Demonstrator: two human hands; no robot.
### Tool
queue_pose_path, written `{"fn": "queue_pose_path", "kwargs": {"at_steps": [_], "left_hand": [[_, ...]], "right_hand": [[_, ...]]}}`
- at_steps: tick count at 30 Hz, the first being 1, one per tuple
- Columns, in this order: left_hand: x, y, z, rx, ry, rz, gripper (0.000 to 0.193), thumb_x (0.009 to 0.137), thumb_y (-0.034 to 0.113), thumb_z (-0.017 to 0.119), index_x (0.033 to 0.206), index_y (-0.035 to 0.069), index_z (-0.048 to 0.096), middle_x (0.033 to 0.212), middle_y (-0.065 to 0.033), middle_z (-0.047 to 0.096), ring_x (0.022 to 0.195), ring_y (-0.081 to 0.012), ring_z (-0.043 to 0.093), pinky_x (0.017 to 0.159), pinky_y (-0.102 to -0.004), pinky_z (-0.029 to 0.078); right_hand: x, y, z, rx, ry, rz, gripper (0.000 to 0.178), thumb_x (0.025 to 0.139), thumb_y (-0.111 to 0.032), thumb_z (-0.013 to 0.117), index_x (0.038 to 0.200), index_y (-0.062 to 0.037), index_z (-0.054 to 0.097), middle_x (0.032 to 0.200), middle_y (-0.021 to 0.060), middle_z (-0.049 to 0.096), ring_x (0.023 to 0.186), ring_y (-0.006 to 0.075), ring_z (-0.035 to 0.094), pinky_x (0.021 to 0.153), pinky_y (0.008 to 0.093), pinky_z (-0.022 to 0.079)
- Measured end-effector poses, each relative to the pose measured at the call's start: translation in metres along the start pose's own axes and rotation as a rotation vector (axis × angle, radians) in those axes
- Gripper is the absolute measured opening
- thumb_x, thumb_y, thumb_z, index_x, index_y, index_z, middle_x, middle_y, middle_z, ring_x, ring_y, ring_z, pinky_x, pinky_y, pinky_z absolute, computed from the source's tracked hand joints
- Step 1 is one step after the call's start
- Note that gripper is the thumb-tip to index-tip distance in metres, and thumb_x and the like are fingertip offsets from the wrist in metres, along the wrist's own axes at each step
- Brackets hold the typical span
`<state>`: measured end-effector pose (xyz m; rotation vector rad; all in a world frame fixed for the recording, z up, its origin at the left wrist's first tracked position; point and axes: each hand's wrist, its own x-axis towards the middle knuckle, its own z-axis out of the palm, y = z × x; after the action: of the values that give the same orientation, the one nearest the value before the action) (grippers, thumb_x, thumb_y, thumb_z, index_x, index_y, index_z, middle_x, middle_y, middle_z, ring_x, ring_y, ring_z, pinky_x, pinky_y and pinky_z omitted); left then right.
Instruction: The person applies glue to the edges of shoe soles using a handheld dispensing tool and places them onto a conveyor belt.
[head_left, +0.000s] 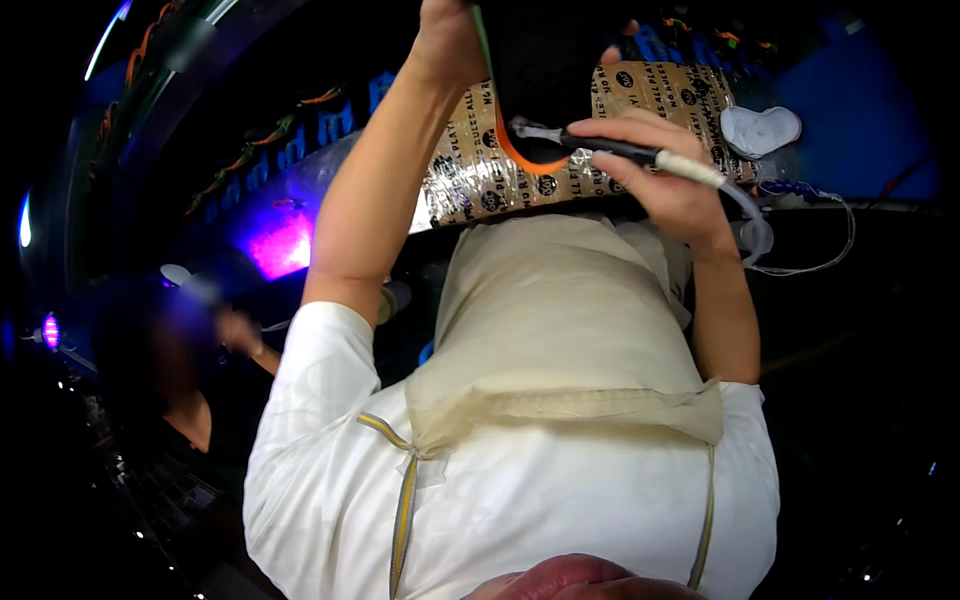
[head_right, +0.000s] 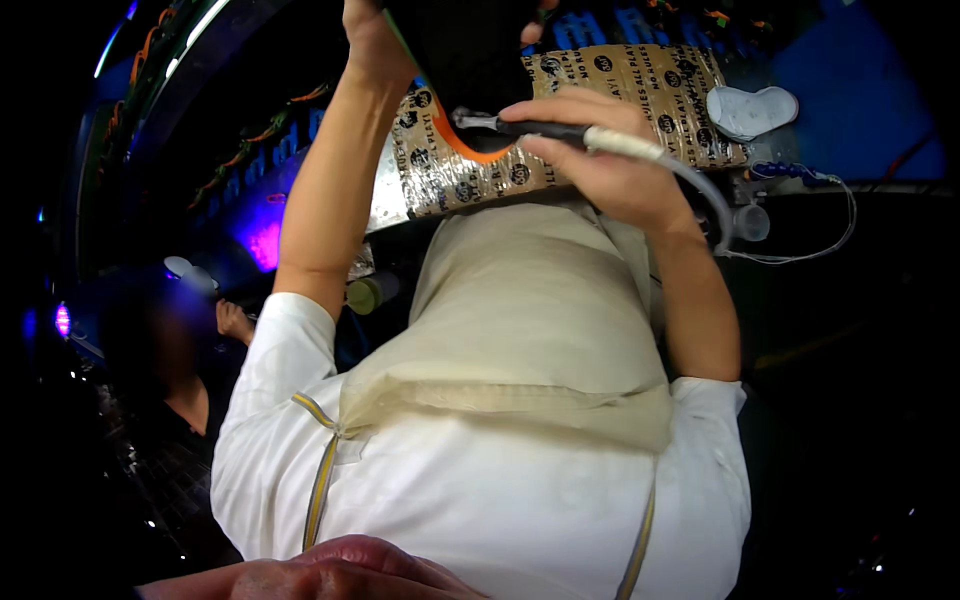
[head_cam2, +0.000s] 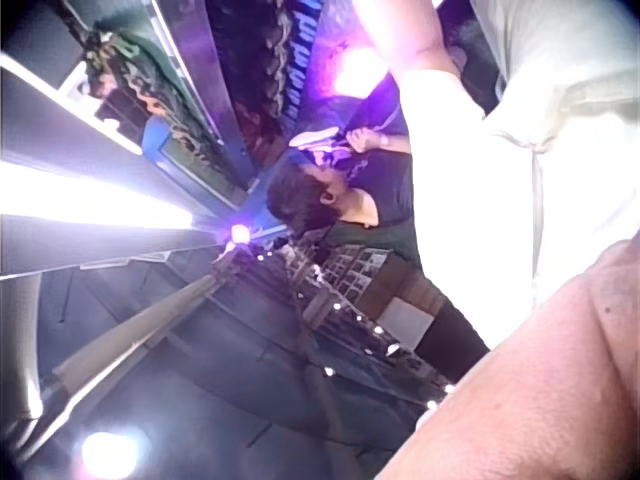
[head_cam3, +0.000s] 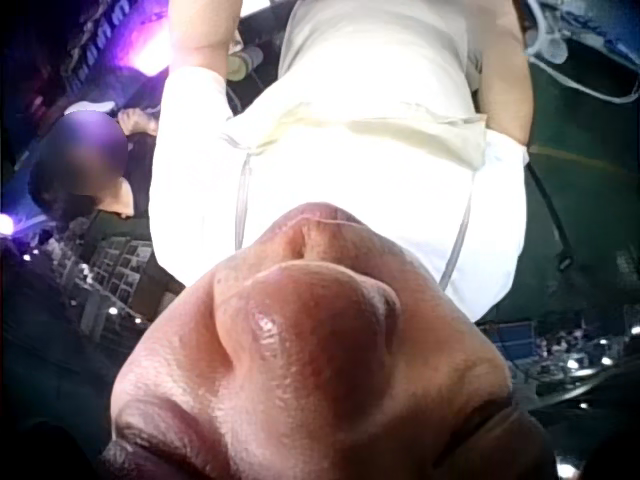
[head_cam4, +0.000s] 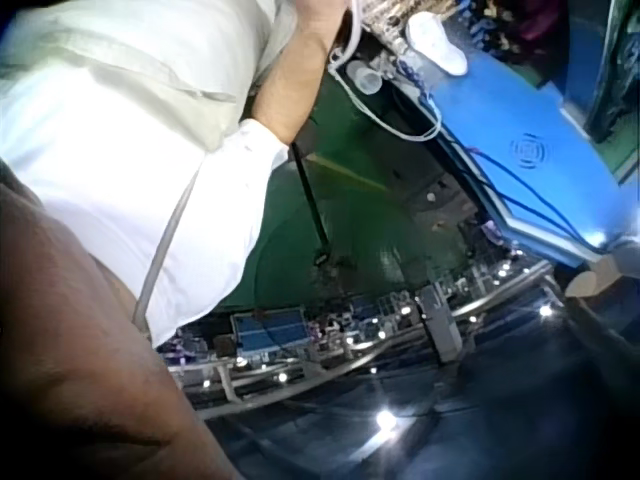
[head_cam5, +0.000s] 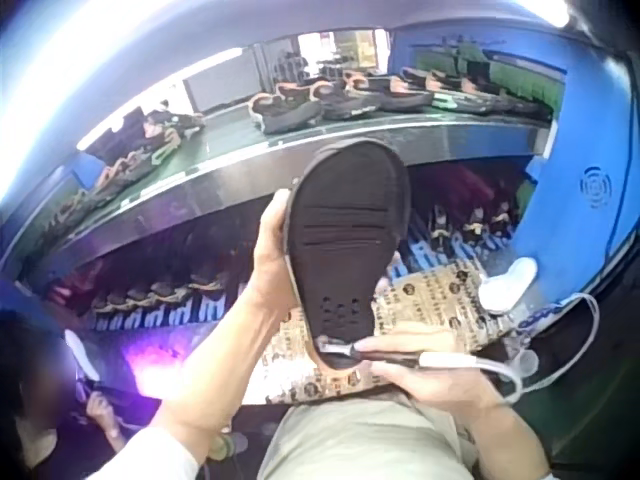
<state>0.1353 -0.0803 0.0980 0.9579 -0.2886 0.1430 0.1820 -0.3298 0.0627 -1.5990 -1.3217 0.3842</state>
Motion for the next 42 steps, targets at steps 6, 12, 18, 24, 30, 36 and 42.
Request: {"fn": "queue_pose_path", "kwargs": {"at_steps": [6, 12, 18, 24, 30, 36, 42], "left_hand": [[0.027, -0.007, 0.010, 0.091, -0.137, -0.141, 0.063, 0.111, 0.050, 0.041, 0.147, 0.000, 0.056, 0.140, -0.0130, 0.066, 0.122, -0.0200, 0.065, 0.107, -0.0343, 0.051], [0.037, -0.004, 0.022, 0.507, -0.041, -0.407, 0.071, 0.106, 0.063, 0.048, 0.129, 0.000, 0.072, 0.122, -0.0118, 0.073, 0.108, -0.0173, 0.065, 0.099, -0.0308, 0.050], [0.042, 0.000, 0.028, 0.887, -0.091, -0.545, 0.081, 0.103, 0.071, 0.043, 0.128, 0.000, 0.072, 0.127, -0.0179, 0.071, 0.114, -0.0253, 0.065, 0.105, -0.0374, 0.047], [0.041, 0.004, 0.034, 0.825, -0.102, -0.662, 0.082, 0.103, 0.070, 0.043, 0.136, 0.000, 0.067, 0.140, -0.0220, 0.064, 0.123, -0.0291, 0.063, 0.107, -0.0404, 0.047], [0.027, 0.012, 0.029, 0.950, 0.021, -0.689, 0.078, 0.103, 0.067, 0.048, 0.130, -0.003, 0.070, 0.130, -0.0189, 0.070, 0.116, -0.0255, 0.066, 0.102, -0.0396, 0.051], [0.030, 0.000, 0.009, 0.809, 0.116, -0.799, 0.075, 0.103, 0.064, 0.052, 0.129, -0.004, 0.071, 0.126, -0.0189, 0.071, 0.112, -0.0243, 0.067, 0.099, -0.0380, 0.053], [0.013, -0.015, -0.025, 0.246, 0.205, -0.675, 0.065, 0.106, 0.059, 0.050, 0.130, 0.002, 0.070, 0.121, -0.0128, 0.075, 0.105, -0.0203, 0.071, 0.096, -0.0351, 0.056]], "right_hand": [[0.004, -0.008, -0.004, 0.036, -0.133, -0.190, 0.035, 0.082, 0.001, 0.078, 0.117, -0.0012, 0.077, 0.086, 0.0115, 0.069, 0.075, 0.0214, 0.061, 0.070, 0.0332, 0.050], [0.006, -0.012, -0.006, -0.131, -0.227, -0.251, 0.036, 0.081, -0.004, 0.082, 0.117, -0.0034, 0.078, 0.087, 0.0084, 0.069, 0.076, 0.0235, 0.062, 0.070, 0.0330, 0.050], [0.011, -0.017, -0.009, -0.435, -0.268, -0.280, 0.036, 0.078, -0.011, 0.085, 0.113, -0.0079, 0.080, 0.080, 0.0057, 0.067, 0.078, 0.0238, 0.062, 0.072, 0.0356, 0.048], [0.012, -0.020, -0.010, -0.317, -0.237, -0.331, 0.040, 0.077, -0.010, 0.084, 0.116, -0.0136, 0.077, 0.084, 0.0037, 0.063, 0.079, 0.0232, 0.059, 0.076, 0.0366, 0.046], [0.010, -0.020, -0.012, -0.267, -0.347, -0.326, 0.031, 0.082, -0.013, 0.083, 0.113, -0.0137, 0.077, 0.083, 0.0019, 0.063, 0.081, 0.0223, 0.060, 0.080, 0.0364, 0.046], [0.010, -0.020, -0.016, -0.398, -0.304, -0.293, 0.039, 0.078, -0.007, 0.083, 0.116, -0.0108, 0.078, 0.084, 0.0047, 0.066, 0.082, 0.0249, 0.060, 0.081, 0.0372, 0.047], [0.008, -0.012, -0.025, -0.401, -0.177, -0.288, 0.034, 0.081, -0.008, 0.082, 0.116, -0.0082, 0.078, 0.084, 0.0063, 0.066, 0.079, 0.0246, 0.058, 0.080, 0.0389, 0.047]]}}
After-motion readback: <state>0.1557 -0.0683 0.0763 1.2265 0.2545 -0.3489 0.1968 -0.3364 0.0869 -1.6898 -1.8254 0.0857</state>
